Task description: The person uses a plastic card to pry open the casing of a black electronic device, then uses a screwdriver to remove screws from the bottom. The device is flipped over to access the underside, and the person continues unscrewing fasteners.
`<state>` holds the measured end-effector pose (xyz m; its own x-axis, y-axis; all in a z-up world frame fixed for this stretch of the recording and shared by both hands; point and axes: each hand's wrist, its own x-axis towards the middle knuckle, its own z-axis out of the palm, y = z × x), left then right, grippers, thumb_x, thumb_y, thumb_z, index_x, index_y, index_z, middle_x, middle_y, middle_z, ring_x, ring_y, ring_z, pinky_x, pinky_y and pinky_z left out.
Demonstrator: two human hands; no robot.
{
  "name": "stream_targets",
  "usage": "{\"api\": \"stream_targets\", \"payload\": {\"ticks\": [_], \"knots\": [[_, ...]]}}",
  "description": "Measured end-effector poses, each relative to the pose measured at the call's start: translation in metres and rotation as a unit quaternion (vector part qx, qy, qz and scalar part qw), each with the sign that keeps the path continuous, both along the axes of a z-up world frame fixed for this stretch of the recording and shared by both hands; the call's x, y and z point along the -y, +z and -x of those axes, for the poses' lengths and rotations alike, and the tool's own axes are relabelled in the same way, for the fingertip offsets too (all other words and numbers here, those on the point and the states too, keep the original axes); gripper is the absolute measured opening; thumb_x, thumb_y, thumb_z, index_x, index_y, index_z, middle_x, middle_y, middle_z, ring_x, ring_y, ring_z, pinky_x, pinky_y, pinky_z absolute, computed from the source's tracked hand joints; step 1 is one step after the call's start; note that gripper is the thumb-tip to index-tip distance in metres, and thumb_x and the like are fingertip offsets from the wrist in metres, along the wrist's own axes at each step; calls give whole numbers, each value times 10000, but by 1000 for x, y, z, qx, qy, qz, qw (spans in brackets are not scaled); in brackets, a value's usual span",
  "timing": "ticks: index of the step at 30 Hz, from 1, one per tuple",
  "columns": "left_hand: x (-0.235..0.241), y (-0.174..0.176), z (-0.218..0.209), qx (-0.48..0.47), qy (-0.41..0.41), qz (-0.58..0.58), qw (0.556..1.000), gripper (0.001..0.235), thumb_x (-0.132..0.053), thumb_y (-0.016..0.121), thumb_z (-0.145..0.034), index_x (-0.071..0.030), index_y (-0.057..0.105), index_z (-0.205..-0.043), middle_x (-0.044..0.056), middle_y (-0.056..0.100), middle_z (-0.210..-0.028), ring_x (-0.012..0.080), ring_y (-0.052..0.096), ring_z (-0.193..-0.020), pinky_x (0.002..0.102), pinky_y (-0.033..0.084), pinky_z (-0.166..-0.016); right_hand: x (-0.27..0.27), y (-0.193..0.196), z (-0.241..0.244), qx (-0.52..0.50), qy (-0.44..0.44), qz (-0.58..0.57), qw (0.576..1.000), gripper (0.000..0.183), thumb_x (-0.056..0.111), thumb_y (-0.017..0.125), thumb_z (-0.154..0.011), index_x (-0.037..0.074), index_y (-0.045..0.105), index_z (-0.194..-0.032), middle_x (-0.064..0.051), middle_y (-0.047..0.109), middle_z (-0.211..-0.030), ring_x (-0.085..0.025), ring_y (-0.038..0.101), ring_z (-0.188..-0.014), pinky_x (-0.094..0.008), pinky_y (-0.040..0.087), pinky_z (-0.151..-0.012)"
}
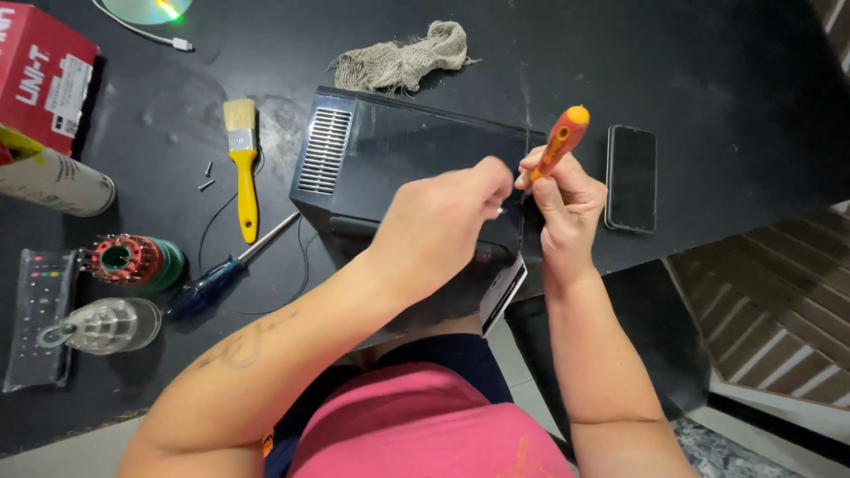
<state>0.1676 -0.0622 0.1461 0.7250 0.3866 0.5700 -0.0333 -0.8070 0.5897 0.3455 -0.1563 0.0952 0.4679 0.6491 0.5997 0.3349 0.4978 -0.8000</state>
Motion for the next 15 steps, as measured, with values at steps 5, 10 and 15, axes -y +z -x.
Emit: {"api": "stream_targets", "payload": {"ticks": [5, 10, 15], "knots": [[9, -6, -17, -31, 8, -135, 990, 161, 3, 485, -1050, -146, 547, -1054, 21, 606, -817, 221, 657, -877, 306, 569, -787, 0, 7, 7, 2, -12, 11, 1000, 353, 262, 664, -1045, -85, 727, -1066, -181, 625, -1005, -155, 540, -890, -307, 489, -844], [17, 1, -19, 4, 49, -249, 967, 147, 27, 529, -1045, -103, 594, -1026, 41, 590, -768, 201, 653, -804, 264, 576, -775, -1, 9, 7, 0, -5, -15, 1000, 335, 220, 665, -1043, -110, 721, -1054, -187, 624, -925, -196, 571, -898, -352, 511, -856], [22, -8, -22, 32, 49, -280, 958, 131, 3, 533, -1065, -88, 625, -1043, 57, 615, -804, 202, 664, -814, 271, 585, -794, -1, 8, 5, 11, -5, -17, 1000, 360, 220, 661, -1051, -134, 727, -1040, -186, 645, -851, -225, 588, -905, -350, 515, -870]]}}
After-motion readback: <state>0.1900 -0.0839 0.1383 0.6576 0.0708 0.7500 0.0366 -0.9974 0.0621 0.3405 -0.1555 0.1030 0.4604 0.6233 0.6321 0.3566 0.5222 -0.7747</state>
